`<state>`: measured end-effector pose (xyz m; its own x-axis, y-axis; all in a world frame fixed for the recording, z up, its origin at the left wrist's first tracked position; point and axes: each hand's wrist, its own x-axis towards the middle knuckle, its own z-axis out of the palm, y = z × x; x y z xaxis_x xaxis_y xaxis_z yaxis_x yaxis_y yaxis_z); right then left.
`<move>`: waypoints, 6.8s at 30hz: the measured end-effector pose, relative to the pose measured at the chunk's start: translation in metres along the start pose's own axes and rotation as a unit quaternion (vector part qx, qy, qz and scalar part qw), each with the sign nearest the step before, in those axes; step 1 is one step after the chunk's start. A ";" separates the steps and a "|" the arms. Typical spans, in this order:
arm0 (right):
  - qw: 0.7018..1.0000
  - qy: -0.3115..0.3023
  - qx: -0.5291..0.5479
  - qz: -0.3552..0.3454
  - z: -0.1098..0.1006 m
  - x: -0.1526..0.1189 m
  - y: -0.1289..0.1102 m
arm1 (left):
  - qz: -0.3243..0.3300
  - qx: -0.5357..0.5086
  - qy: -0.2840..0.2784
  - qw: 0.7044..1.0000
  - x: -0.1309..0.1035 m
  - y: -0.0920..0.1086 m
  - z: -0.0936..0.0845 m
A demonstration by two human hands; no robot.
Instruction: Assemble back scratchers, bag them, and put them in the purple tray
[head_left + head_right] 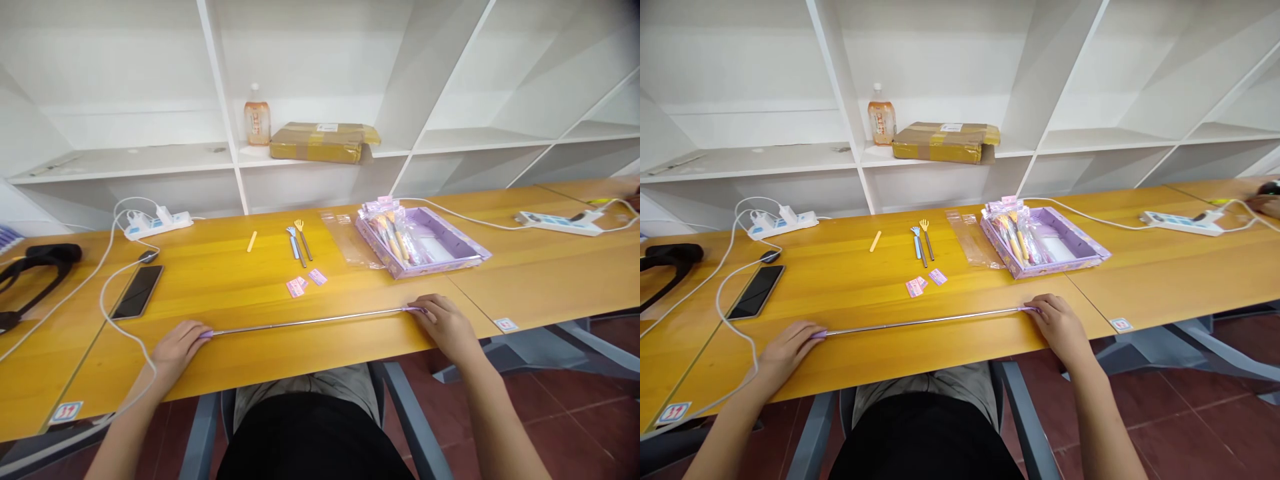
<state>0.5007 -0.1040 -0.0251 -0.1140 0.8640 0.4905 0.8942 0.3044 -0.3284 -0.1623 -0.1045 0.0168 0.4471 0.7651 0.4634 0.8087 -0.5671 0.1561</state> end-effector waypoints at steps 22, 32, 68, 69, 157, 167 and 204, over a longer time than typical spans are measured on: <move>0.990 0.030 0.015 -0.139 0.016 0.010 -0.088 | 0.020 -0.092 -0.028 0.995 0.016 0.077 0.024; 0.969 0.035 -0.008 -0.243 0.044 0.019 -0.170 | 0.011 -0.080 -0.047 0.996 0.037 0.117 0.048; 0.982 0.035 0.038 -0.182 0.088 0.016 -0.224 | 0.046 -0.032 -0.090 0.994 0.051 0.143 0.083; 0.982 0.032 0.033 -0.182 0.088 0.016 -0.223 | 0.053 -0.017 -0.092 0.994 0.050 0.143 0.084; 0.978 0.004 0.114 -0.175 0.086 0.006 -0.211 | 0.087 0.082 -0.115 0.986 0.035 0.163 0.091; 0.975 0.012 0.138 -0.175 0.090 0.005 -0.208 | 0.088 0.091 -0.107 0.986 0.036 0.163 0.090; 0.993 0.110 -0.027 0.021 0.019 -0.004 -0.003 | -0.147 -0.080 -0.252 0.953 0.000 0.001 -0.009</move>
<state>0.4905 -0.1008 -0.0417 0.0165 0.7651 0.6437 0.9188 0.2423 -0.3117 -0.1647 -0.1080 0.0247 0.3693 0.9247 -0.0923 0.8771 -0.3140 0.3636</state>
